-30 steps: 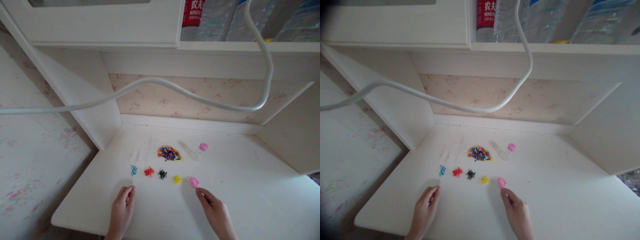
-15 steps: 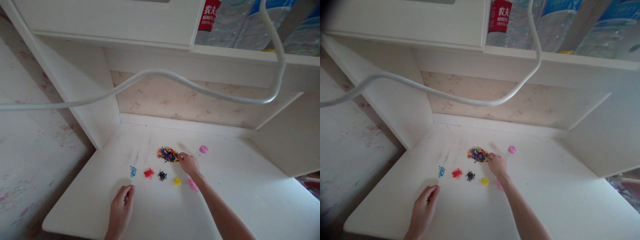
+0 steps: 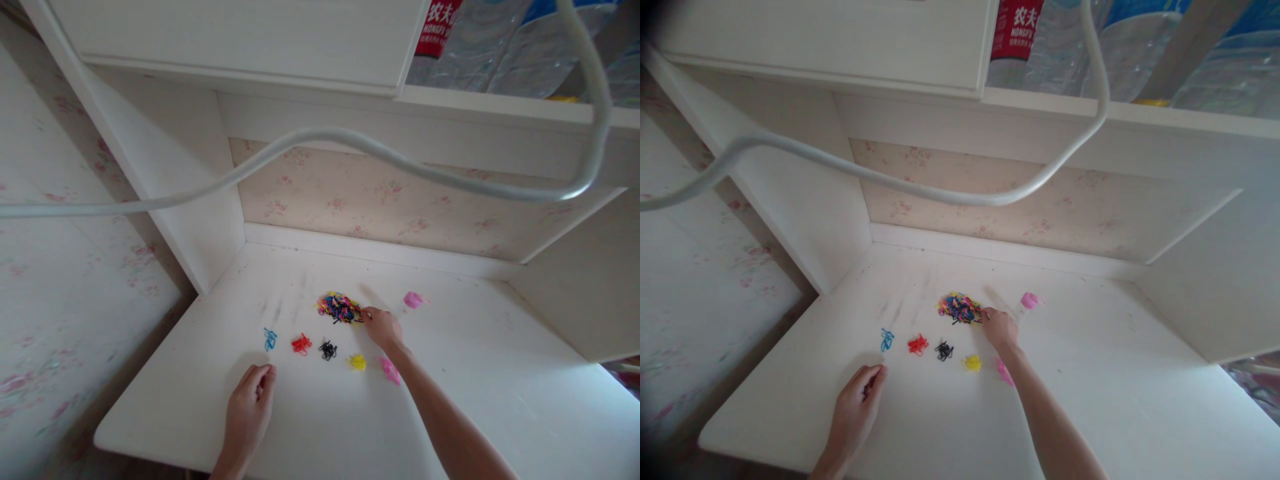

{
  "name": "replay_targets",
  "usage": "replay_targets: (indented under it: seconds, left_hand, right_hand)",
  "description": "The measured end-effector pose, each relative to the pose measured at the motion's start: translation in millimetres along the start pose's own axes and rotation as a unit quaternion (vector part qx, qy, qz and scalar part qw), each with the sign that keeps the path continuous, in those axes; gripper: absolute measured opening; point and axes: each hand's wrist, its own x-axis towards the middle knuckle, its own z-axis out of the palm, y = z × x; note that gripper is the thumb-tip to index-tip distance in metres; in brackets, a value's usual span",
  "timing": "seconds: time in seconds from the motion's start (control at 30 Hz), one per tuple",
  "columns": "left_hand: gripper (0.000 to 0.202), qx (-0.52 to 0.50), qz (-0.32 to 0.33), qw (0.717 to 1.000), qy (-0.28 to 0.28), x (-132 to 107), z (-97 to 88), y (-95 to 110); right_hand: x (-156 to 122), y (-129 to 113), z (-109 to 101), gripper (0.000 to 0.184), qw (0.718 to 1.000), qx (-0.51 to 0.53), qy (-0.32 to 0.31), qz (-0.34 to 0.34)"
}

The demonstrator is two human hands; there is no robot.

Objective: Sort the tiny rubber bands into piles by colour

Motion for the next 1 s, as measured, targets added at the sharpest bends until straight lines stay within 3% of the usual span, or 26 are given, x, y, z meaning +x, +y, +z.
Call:
replay_targets:
  seconds: [0.47,0.57,0.77,1.0]
  left_hand:
    - [0.030,-0.003,0.002,1.000,-0.003,-1,-1.6,6]
    - [0.030,0.006,0.008,1.000,-0.003,-2,-2.3,8]
    - [0.031,0.012,-0.006,1.000,-0.011,-2,-2.6,11]
    - [0.031,-0.001,-0.013,1.000,-0.025,-1,-4.9,15]
  right_hand:
    - [-31,12,-6,0.041,0.997,0.046,0.064,0.019]
    - [-54,-4,-5,0.039,0.995,0.069,0.070,-0.008]
    - [-97,-57,9,0.036,0.988,0.074,0.052,-0.127]
    - [-102,-98,16,0.036,0.986,0.034,0.022,-0.165]
